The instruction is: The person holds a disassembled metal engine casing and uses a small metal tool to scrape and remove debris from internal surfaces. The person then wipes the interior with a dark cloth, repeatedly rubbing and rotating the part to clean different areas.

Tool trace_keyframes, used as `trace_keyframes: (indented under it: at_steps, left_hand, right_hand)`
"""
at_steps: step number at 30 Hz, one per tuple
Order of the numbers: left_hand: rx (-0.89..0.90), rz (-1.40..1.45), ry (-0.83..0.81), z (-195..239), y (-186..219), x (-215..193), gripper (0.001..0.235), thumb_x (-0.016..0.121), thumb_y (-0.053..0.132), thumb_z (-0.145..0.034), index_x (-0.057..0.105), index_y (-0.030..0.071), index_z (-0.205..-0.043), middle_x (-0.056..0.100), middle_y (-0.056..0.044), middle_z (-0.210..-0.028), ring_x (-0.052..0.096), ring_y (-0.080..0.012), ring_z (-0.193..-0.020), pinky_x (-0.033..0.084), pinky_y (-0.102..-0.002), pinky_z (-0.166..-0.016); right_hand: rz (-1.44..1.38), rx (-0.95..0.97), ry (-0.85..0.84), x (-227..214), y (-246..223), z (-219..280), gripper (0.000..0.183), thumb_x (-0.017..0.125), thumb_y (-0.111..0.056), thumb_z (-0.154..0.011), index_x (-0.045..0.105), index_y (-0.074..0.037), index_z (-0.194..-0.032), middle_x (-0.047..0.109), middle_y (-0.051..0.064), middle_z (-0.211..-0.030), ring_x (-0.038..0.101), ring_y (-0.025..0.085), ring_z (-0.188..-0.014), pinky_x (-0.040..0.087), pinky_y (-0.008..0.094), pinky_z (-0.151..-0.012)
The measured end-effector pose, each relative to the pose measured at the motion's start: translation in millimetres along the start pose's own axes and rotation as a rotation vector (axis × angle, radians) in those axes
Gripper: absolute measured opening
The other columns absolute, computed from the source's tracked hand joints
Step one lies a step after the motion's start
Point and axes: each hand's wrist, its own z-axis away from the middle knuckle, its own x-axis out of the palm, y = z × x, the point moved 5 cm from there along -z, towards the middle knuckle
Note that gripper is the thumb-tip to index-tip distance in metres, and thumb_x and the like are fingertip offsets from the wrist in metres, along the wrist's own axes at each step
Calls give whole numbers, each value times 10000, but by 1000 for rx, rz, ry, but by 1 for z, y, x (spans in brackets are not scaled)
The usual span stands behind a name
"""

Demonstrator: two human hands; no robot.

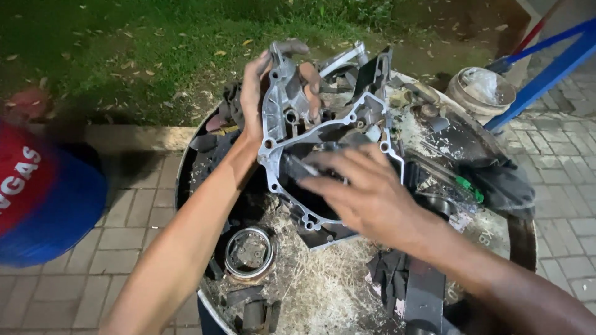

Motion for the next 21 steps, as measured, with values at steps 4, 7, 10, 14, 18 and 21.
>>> trace_keyframes:
  at_steps: [4, 7, 10, 14, 18, 21]
  left_hand:
    - [-1, 36, 18, -1, 2, 7, 492, 469, 471, -1039, 529, 27, -1243, 630, -214, -882, 625, -298, -612, 551, -391, -550]
    - [-5, 69, 9, 0, 2, 7, 471, 432, 433, -1056, 520, 11, -1246, 633, -224, -898, 617, -336, -595, 537, -415, -539]
    - [4, 41, 7, -1, 2, 5, 489, 452, 463, -1050, 531, 21, -1244, 628, -211, -887, 632, -307, -610, 544, -387, -542]
    - [-7, 48, 26, 1, -1, 3, 504, 481, 478, -1038, 541, 21, -1241, 639, -204, -894, 628, -280, -619, 555, -376, -536]
    - [-9, 56, 21, 0, 0, 3, 494, 475, 464, -1042, 534, 20, -1250, 641, -202, -890, 629, -280, -630, 558, -382, -553]
    - [-3, 39, 14, -2, 2, 7, 486, 471, 456, -1030, 512, 11, -1220, 636, -203, -853, 620, -292, -585, 550, -389, -520]
  right_hand:
    - [-55, 37, -13, -3, 9, 3, 326, 775, -57, -905, 687, -179, -1194, 671, 38, -1273, 613, 185, -1076, 355, 330, -937]
    - [-119, -14, -4, -1, 4, 1, 289, 658, -21, -949, 696, -172, -1192, 679, 89, -1279, 639, 187, -1140, 358, 364, -969]
    - [-102, -21, -30, -5, 4, -2, 316, 641, 59, -962, 654, -126, -1219, 630, 143, -1296, 637, 250, -1128, 358, 390, -951]
    - [-82, 29, -52, -6, 15, 1, 268, 735, -102, -951, 696, -215, -1191, 676, 23, -1260, 589, 174, -1033, 362, 321, -889]
    - [-118, -81, -3, 4, 13, 6, 293, 664, -43, -963, 671, -168, -1228, 658, 93, -1253, 598, 181, -1039, 393, 371, -951]
    - [1, -124, 26, 0, 7, 5, 362, 621, 61, -927, 672, -131, -1230, 671, 94, -1251, 601, 199, -1046, 409, 397, -958]
